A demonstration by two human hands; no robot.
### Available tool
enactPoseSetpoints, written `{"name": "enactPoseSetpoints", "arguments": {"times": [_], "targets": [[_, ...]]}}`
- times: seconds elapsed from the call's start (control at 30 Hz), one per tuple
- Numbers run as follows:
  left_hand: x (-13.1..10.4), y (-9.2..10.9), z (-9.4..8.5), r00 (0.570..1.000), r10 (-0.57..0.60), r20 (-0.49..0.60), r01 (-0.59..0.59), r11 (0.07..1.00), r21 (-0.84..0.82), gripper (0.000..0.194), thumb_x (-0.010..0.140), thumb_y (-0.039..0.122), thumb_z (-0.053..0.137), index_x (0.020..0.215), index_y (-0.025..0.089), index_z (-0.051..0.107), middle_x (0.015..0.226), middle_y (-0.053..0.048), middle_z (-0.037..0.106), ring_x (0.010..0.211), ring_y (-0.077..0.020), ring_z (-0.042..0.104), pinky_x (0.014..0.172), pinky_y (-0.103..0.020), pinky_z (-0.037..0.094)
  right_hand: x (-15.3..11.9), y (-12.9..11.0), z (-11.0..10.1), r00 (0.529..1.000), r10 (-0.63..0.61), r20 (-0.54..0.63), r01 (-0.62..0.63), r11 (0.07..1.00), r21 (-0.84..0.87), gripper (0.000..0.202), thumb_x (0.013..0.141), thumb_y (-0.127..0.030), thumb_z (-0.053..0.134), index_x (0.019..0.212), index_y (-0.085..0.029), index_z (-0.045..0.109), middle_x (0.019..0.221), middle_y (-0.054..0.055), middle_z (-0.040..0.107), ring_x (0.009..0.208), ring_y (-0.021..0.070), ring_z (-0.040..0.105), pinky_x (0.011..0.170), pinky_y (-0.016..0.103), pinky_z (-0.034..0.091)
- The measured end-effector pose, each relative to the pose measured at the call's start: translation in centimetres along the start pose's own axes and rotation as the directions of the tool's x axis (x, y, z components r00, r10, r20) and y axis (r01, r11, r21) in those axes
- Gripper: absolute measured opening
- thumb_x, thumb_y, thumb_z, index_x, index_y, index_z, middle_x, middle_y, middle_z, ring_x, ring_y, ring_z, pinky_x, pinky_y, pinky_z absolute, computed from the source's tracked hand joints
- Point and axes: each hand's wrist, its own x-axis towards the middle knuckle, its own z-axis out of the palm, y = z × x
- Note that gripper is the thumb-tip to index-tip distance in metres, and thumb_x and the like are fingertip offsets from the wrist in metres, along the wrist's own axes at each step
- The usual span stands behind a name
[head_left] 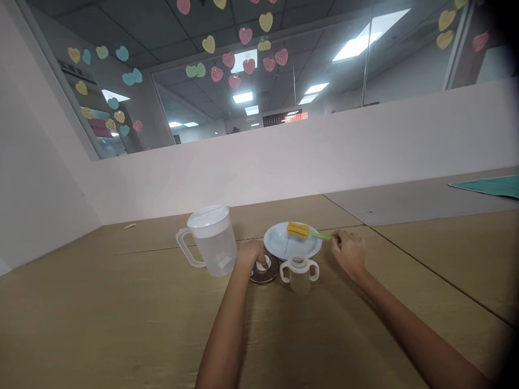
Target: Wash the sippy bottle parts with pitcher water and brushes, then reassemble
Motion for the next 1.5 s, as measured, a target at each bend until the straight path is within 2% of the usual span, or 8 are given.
{"name": "enactPoseSetpoints", "arguments": {"times": [0.33, 0.63, 0.83, 1.0, 1.2, 1.3, 1.4, 1.5], "targets": [[0.3, -0.5, 0.2, 0.996, -0.077, 0.044, 0.076, 0.997, 0.005, 0.048, 0.051, 0.032, 0.077, 0.095, 0.021, 0.065, 0.11, -0.009, 0.064, 0.094, -0.0267, 0.062, 0.075, -0.031, 0.05, -0.1, 0.3, 0.4, 1.0, -0.005, 0.019, 0.006, 1.0, -0.01, 0.023, 0.076, -0.022, 0.041, 0.08, -0.016, 0.062, 0.077, 0.006, 0.067, 0.072, 0.0189, 0.053, 0.067, 0.03, 0.025], [0.2, -0.7, 0.1, 0.996, -0.081, 0.03, 0.08, 0.996, 0.027, 0.043, 0.054, 0.033, 0.075, 0.095, 0.023, 0.066, 0.109, -0.007, 0.065, 0.095, -0.0245, 0.062, 0.075, -0.028, 0.05, -0.2, 0.3, 0.3, 1.0, -0.011, 0.017, 0.011, 1.0, -0.017, 0.024, 0.075, -0.022, 0.04, 0.079, -0.017, 0.063, 0.076, 0.006, 0.067, 0.072, 0.0192, 0.054, 0.066, 0.03, 0.025], [0.5, -0.7, 0.1, 0.997, -0.074, 0.033, 0.073, 0.997, 0.029, 0.04, 0.056, 0.033, 0.074, 0.094, 0.023, 0.067, 0.111, -0.008, 0.064, 0.097, -0.0262, 0.062, 0.078, -0.032, 0.05, -0.2, 0.3, 0.3, 0.999, -0.025, 0.026, 0.026, 0.999, -0.023, 0.024, 0.075, -0.022, 0.04, 0.079, -0.017, 0.063, 0.075, 0.006, 0.066, 0.071, 0.0192, 0.053, 0.067, 0.03, 0.025], [0.7, -0.6, 0.3, 0.995, -0.093, 0.046, 0.091, 0.995, 0.034, 0.047, 0.054, 0.032, 0.076, 0.098, 0.024, 0.064, 0.114, -0.007, 0.062, 0.1, -0.0253, 0.06, 0.079, -0.03, 0.049, -0.2, 0.3, 0.3, 1.0, -0.015, 0.023, 0.016, 1.0, -0.02, 0.024, 0.075, -0.022, 0.04, 0.08, -0.017, 0.063, 0.077, 0.006, 0.067, 0.072, 0.0189, 0.053, 0.066, 0.03, 0.024], [-0.5, -0.4, -0.3, 0.994, -0.107, -0.004, 0.107, 0.994, 0.028, 0.043, 0.057, 0.031, 0.073, 0.098, 0.019, 0.065, 0.108, -0.011, 0.065, 0.094, -0.0255, 0.062, 0.073, -0.028, 0.049, -0.1, 0.3, 0.4, 1.0, -0.019, 0.02, 0.02, 1.0, -0.016, 0.025, 0.075, -0.022, 0.04, 0.079, -0.017, 0.063, 0.074, 0.006, 0.066, 0.072, 0.0189, 0.053, 0.066, 0.03, 0.024], [-2.2, 0.2, -1.2, 0.996, -0.039, -0.078, 0.04, 0.999, 0.004, 0.032, 0.07, 0.037, 0.06, 0.095, 0.02, 0.066, 0.103, -0.009, 0.067, 0.091, -0.0226, 0.062, 0.072, -0.025, 0.047, -0.1, 0.2, 0.4, 1.0, -0.011, 0.022, 0.011, 1.0, -0.008, 0.025, 0.075, -0.022, 0.04, 0.08, -0.017, 0.063, 0.075, 0.006, 0.066, 0.071, 0.0185, 0.052, 0.066, 0.03, 0.024], [-3.9, 1.4, -2.0, 0.98, 0.143, -0.136, -0.153, 0.986, -0.067, 0.038, 0.078, 0.048, 0.046, 0.101, 0.022, 0.063, 0.104, -0.003, 0.066, 0.091, -0.0175, 0.061, 0.072, -0.022, 0.045, 0.0, 0.1, 0.2, 1.0, -0.006, 0.03, 0.006, 1.0, -0.008, 0.025, 0.075, -0.022, 0.039, 0.079, -0.017, 0.063, 0.076, 0.006, 0.066, 0.071, 0.0185, 0.053, 0.066, 0.03, 0.025], [-4.6, 3.3, -1.9, 0.885, 0.439, -0.157, -0.462, 0.87, -0.172, 0.054, 0.071, 0.057, 0.052, 0.113, 0.024, 0.055, 0.113, -0.001, 0.061, 0.098, -0.0171, 0.058, 0.077, -0.021, 0.044, 0.0, 0.1, 0.0, 0.999, -0.007, 0.034, 0.007, 1.0, -0.012, 0.026, 0.075, -0.022, 0.038, 0.079, -0.016, 0.063, 0.075, 0.006, 0.066, 0.071, 0.0189, 0.053, 0.066, 0.03, 0.025]]}}
